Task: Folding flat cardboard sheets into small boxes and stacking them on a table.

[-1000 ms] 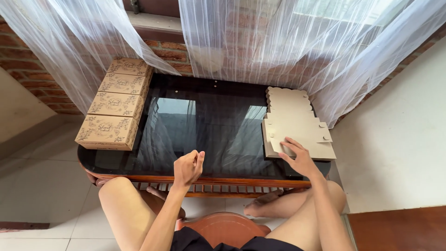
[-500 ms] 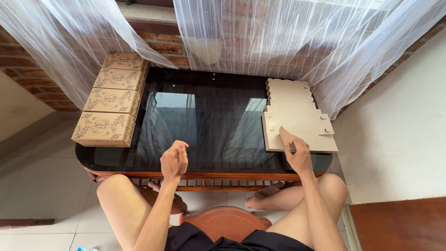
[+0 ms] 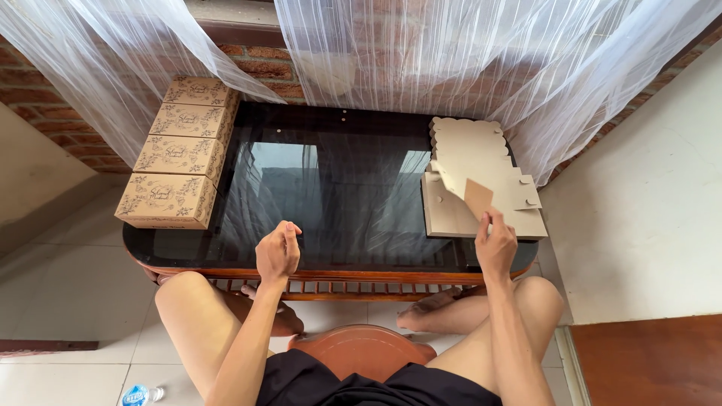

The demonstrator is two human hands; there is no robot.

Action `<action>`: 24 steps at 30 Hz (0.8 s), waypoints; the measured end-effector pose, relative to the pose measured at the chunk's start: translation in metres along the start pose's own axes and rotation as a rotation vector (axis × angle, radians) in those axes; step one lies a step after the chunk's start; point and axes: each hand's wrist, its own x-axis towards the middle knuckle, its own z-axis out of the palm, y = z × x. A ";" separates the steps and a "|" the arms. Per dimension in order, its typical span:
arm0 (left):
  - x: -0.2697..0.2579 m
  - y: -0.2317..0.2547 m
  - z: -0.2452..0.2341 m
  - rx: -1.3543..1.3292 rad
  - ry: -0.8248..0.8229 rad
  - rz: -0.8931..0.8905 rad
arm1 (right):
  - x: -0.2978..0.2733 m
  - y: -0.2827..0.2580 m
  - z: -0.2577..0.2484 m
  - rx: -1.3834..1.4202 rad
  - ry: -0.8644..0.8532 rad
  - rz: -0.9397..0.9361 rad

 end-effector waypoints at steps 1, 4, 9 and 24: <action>-0.001 0.000 0.000 0.003 -0.003 0.001 | 0.004 -0.010 -0.009 0.001 -0.002 0.004; -0.001 0.000 0.001 0.022 0.008 0.006 | 0.011 -0.022 -0.020 0.152 0.012 0.046; -0.002 0.000 0.004 0.050 0.031 0.021 | -0.001 0.002 0.001 0.056 -0.113 0.005; -0.004 -0.003 0.006 0.060 0.068 0.066 | 0.000 -0.005 -0.006 -0.068 0.076 0.222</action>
